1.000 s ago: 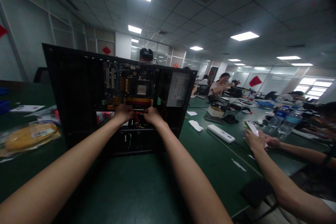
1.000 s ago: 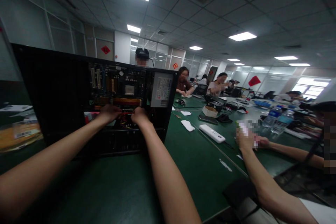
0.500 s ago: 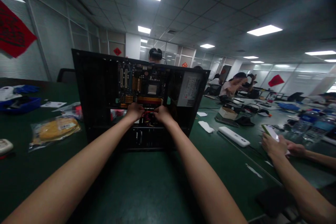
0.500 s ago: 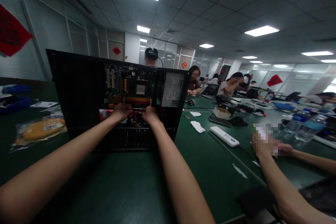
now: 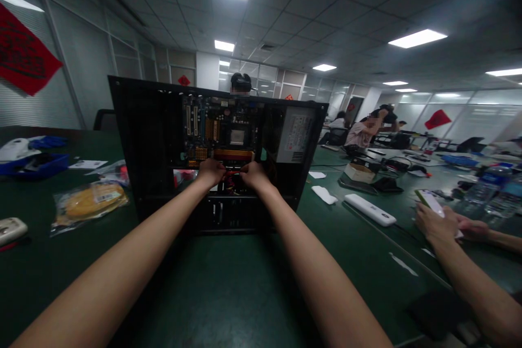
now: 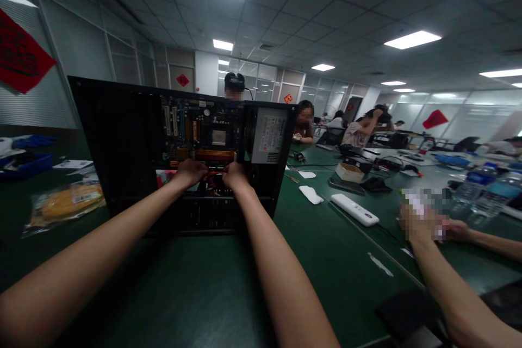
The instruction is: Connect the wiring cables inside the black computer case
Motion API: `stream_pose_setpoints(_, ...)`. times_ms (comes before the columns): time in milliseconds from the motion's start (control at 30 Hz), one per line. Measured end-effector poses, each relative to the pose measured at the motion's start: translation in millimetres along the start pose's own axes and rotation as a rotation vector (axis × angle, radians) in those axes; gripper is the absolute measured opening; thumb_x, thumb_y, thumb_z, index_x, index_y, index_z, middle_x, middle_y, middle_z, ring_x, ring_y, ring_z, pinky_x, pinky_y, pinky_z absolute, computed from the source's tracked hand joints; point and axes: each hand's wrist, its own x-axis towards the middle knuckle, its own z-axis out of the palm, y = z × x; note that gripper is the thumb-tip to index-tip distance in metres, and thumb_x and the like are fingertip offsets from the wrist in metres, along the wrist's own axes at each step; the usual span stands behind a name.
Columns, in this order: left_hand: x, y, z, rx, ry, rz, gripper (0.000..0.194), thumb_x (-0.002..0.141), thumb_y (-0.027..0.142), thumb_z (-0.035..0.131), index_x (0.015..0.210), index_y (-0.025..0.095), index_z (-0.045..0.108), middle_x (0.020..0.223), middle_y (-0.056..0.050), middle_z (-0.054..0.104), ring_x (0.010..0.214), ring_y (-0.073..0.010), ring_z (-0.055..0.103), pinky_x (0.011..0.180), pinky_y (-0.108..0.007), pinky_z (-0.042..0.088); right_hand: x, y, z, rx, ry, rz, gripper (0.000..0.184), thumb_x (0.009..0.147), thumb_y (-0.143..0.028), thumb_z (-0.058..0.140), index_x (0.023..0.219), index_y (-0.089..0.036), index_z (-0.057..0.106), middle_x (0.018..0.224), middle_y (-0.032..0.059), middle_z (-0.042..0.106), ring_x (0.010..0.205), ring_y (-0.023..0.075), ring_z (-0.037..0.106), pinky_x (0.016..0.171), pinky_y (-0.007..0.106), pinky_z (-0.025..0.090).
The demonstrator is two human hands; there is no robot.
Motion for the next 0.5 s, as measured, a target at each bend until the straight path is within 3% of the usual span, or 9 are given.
stream_pose_setpoints(500,-2.9,2.9,-2.0,0.011,-0.009,-0.008,0.022,0.083,0.020,0.062,0.092,0.015,0.081,0.082,-0.005,0.079,0.084,-0.0187,0.072,0.069,-0.020,0.048,2.7,0.5,0.6,0.015,0.018,-0.007,0.021,0.086,-0.014,0.065,0.101,-0.016,0.079,0.097,0.0086,0.077,0.085,0.0162,0.070,0.068,0.019,0.047)
